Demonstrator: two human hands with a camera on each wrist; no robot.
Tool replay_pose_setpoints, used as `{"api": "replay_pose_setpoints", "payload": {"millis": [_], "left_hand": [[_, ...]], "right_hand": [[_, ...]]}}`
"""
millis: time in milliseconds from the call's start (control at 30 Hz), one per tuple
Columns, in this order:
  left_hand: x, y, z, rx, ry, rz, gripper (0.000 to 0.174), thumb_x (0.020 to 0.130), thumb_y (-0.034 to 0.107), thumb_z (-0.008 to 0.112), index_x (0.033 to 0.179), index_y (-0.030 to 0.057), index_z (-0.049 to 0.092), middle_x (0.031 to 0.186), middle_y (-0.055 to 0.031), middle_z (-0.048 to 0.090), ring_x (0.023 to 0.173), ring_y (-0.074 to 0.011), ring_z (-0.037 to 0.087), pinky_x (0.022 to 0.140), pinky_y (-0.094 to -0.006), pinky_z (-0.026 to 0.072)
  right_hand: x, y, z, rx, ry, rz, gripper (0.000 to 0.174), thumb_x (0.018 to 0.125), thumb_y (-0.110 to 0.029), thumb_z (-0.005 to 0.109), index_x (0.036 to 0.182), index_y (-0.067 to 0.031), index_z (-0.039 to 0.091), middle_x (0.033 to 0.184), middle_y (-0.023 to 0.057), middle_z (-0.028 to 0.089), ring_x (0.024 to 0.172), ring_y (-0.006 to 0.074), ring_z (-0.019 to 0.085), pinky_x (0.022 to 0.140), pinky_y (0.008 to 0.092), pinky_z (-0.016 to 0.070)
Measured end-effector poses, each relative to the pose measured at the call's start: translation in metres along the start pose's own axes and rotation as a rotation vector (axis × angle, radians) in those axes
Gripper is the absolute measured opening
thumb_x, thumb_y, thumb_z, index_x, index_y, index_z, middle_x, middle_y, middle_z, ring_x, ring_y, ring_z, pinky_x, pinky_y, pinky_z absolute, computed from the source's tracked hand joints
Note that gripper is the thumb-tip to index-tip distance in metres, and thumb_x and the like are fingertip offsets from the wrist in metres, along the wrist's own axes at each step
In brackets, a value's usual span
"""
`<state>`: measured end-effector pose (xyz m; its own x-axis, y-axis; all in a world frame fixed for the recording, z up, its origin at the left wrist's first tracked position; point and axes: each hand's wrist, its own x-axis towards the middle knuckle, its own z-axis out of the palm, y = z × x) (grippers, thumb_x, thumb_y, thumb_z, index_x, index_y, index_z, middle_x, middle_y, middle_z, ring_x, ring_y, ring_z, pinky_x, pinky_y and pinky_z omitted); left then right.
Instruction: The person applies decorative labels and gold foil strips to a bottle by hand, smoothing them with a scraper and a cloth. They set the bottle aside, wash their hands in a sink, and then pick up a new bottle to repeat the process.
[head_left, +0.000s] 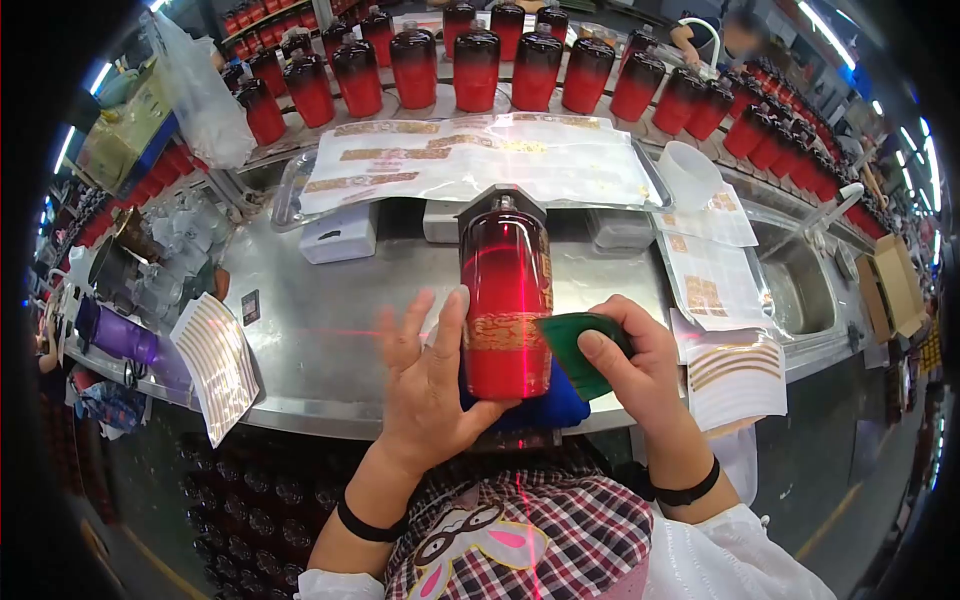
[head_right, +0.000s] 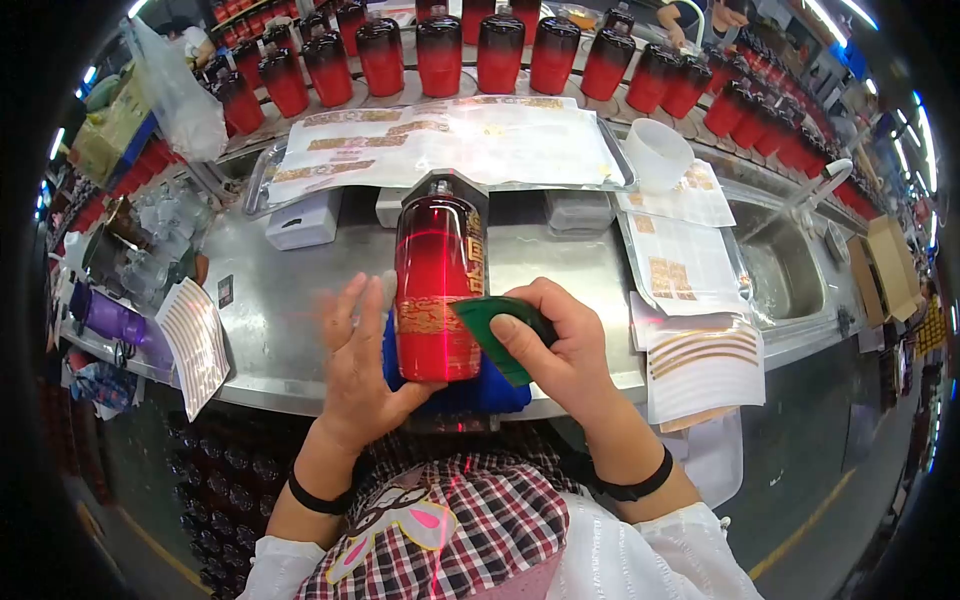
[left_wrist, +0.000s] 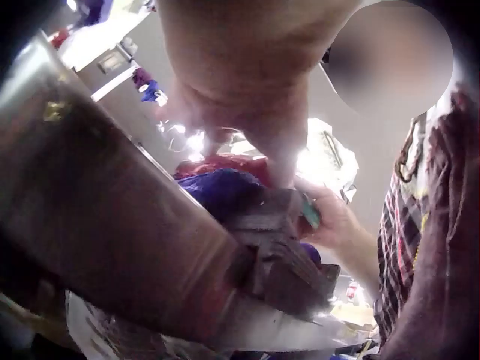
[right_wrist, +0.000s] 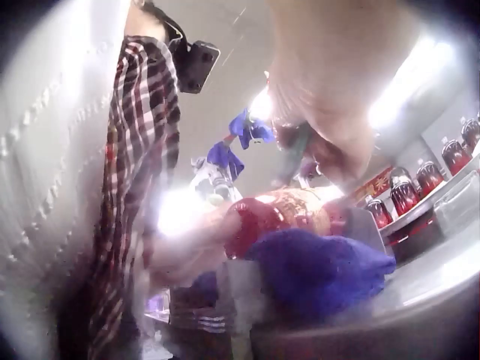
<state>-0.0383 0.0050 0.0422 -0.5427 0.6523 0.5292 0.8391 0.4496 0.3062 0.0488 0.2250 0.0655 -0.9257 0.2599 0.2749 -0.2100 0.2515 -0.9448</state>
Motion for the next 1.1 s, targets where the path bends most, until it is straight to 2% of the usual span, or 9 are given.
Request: {"api": "replay_pose_setpoints", "payload": {"millis": [200,333,633,733,833,933,967,1067,1100], "left_hand": [[0.005,0.000,0.031,-1.164,0.138,-0.439,0.075,0.099,0.037,0.053,0.149,-0.0073,0.018,0.147,-0.0250,0.037,0.139,-0.0332,0.034,0.114,-0.0397,0.0245],[0.008,-0.005,0.042,-1.002,0.075,-0.470,0.068,0.102,0.031,0.049,0.149,-0.0081,0.020,0.149,-0.0255,0.035,0.139,-0.0300,0.034,0.114,-0.0372,0.0260],[0.008,-0.002,0.045,-1.042,0.119,-0.512,0.069,0.102,0.033,0.049,0.149,-0.0095,0.020,0.148,-0.0261,0.035,0.139,-0.0296,0.035,0.113,-0.0370,0.0268],[0.009,-0.001,0.043,-1.075,0.123,-0.520,0.070,0.101,0.031,0.051,0.149,-0.0093,0.019,0.148,-0.0288,0.033,0.138,-0.0341,0.036,0.114,-0.0387,0.0254],[-0.001,0.010,0.030,-0.576,0.264,-0.317,0.065,0.098,0.029,0.054,0.146,-0.0078,0.030,0.145,-0.0252,0.041,0.138,-0.0377,0.036,0.116,-0.0469,0.0192],[-0.001,0.045,0.013,-0.059,0.060,0.064,0.057,0.096,0.031,0.054,0.141,-0.0038,0.043,0.141,-0.0172,0.050,0.136,-0.0388,0.036,0.116,-0.0553,0.0113],[-0.002,0.047,0.018,0.015,0.041,0.050,0.055,0.097,0.038,0.051,0.137,-0.0001,0.050,0.137,-0.0097,0.056,0.136,-0.0365,0.037,0.115,-0.0592,0.0079],[-0.005,0.030,0.019,-0.084,0.105,-0.030,0.060,0.100,0.039,0.045,0.141,-0.0050,0.041,0.132,-0.0130,0.060,0.139,-0.0379,0.033,0.117,-0.0559,0.0027],[-0.009,0.023,0.023,-0.122,0.132,-0.078,0.063,0.099,0.044,0.046,0.141,-0.0022,0.043,0.141,-0.0127,0.052,0.137,-0.0368,0.036,0.115,-0.0569,0.0109]], "right_hand": [[-0.004,0.017,0.010,0.119,0.093,0.178,0.019,0.094,-0.016,0.065,0.101,0.0007,0.061,0.078,0.0008,0.063,0.068,0.0046,0.055,0.059,0.0211,0.0456],[-0.004,0.019,0.012,0.044,0.110,0.141,0.019,0.094,-0.016,0.065,0.101,0.0008,0.060,0.077,0.0008,0.063,0.067,0.0042,0.055,0.058,0.0208,0.0452],[-0.004,0.018,0.014,-0.027,0.127,0.111,0.020,0.094,-0.018,0.066,0.100,0.0008,0.060,0.077,0.0010,0.062,0.067,0.0049,0.054,0.059,0.0215,0.0455],[-0.005,0.018,0.013,-0.051,0.132,0.117,0.020,0.093,-0.017,0.066,0.099,0.0009,0.060,0.077,0.0013,0.063,0.068,0.0052,0.054,0.060,0.0219,0.0458],[-0.004,0.017,0.013,-0.079,0.132,0.108,0.019,0.093,-0.017,0.066,0.099,0.0009,0.060,0.077,0.0014,0.063,0.068,0.0054,0.054,0.060,0.0220,0.0458],[-0.006,0.019,0.013,-0.076,0.138,0.105,0.019,0.093,-0.016,0.066,0.100,0.0007,0.060,0.077,0.0012,0.063,0.068,0.0054,0.054,0.060,0.0220,0.0457],[-0.005,0.019,0.013,-0.084,0.137,0.094,0.019,0.093,-0.016,0.066,0.100,0.0007,0.060,0.077,0.0010,0.062,0.068,0.0053,0.054,0.060,0.0220,0.0456],[-0.004,0.019,0.013,-0.083,0.129,0.090,0.020,0.093,-0.017,0.066,0.100,0.0007,0.060,0.077,0.0008,0.062,0.069,0.0052,0.054,0.060,0.0219,0.0456],[-0.005,0.019,0.012,-0.078,0.129,0.097,0.020,0.093,-0.017,0.066,0.100,0.0007,0.060,0.077,0.0008,0.062,0.069,0.0052,0.054,0.061,0.0218,0.0456]]}}
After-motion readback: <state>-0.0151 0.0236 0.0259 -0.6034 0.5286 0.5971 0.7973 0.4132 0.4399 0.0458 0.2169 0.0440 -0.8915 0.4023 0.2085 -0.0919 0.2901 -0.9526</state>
